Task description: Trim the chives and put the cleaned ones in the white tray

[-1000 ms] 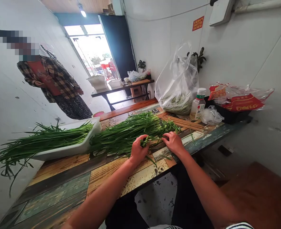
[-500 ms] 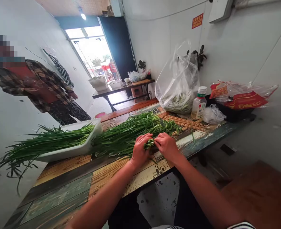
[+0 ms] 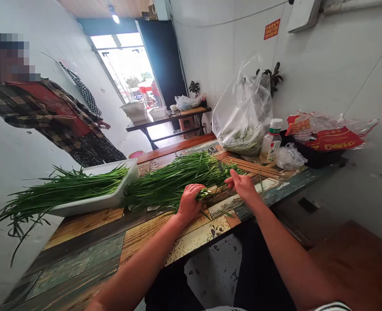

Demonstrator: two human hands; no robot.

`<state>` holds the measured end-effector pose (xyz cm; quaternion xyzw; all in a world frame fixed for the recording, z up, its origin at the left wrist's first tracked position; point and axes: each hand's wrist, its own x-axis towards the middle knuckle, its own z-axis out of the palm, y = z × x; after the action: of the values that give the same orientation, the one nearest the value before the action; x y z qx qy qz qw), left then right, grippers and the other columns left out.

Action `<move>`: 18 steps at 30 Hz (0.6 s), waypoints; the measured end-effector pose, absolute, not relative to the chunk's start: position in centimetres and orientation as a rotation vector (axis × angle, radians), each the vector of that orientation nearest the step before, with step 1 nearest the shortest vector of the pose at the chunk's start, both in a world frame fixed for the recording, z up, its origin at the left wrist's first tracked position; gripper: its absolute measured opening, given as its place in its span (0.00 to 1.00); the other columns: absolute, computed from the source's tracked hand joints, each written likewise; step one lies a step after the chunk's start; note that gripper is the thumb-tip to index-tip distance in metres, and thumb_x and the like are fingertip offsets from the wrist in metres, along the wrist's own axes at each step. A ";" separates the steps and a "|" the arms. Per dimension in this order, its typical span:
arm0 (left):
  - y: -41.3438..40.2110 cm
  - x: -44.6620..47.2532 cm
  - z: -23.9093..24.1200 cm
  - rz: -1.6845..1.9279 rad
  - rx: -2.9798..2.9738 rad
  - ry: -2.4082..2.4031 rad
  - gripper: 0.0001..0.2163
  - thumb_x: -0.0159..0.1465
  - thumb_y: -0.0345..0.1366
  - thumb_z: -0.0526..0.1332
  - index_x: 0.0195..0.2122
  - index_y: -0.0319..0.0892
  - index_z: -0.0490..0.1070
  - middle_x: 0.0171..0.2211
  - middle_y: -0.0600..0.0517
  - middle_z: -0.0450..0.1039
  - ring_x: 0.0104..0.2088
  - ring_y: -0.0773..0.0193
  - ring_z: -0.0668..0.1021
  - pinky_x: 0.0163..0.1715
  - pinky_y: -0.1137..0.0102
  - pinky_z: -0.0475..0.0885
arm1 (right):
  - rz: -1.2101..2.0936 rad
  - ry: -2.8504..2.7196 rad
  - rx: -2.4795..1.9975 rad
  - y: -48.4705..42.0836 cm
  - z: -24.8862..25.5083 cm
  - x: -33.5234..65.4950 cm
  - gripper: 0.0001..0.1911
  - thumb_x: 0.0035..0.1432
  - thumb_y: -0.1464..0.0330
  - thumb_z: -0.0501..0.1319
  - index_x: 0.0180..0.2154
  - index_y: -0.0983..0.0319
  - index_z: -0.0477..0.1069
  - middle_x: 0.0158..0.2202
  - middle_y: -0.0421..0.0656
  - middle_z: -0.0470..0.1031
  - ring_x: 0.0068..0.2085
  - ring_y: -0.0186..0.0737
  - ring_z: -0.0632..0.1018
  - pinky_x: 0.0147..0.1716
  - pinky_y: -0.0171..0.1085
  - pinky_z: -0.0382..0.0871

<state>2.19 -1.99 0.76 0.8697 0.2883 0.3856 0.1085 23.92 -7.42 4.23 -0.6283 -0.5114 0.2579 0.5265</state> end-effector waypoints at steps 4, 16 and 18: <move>-2.2 2.4 0.2 1.139 2.575 0.806 0.13 0.55 0.26 0.55 0.40 0.43 0.70 0.46 0.48 0.73 0.47 0.57 0.72 0.49 0.61 0.65 | 0.678 -1.190 -1.473 -3.9 4.3 22.2 0.21 0.48 0.49 0.59 0.26 0.61 0.73 0.20 0.41 0.73 0.18 0.32 0.67 0.19 0.33 0.60; -2.4 2.2 1.0 1.191 2.592 0.765 0.19 0.54 0.26 0.56 0.48 0.43 0.68 0.51 0.47 0.71 0.53 0.56 0.69 0.54 0.59 0.62 | 0.535 -1.466 -1.300 -7.8 2.2 19.4 0.11 0.54 0.60 0.59 0.31 0.60 0.76 0.30 0.42 0.77 0.32 0.38 0.76 0.34 0.36 0.68; -2.4 2.3 0.8 1.129 2.589 0.752 0.20 0.55 0.27 0.56 0.50 0.43 0.67 0.49 0.48 0.72 0.50 0.58 0.71 0.52 0.60 0.64 | 0.479 -1.480 -1.312 -8.4 2.1 19.0 0.11 0.56 0.62 0.58 0.32 0.60 0.76 0.32 0.42 0.78 0.34 0.39 0.76 0.36 0.36 0.68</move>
<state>2.29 -2.37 0.85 0.8805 0.2557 0.3839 0.1092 18.99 -8.37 2.14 -0.5485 -0.6189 0.2001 0.5254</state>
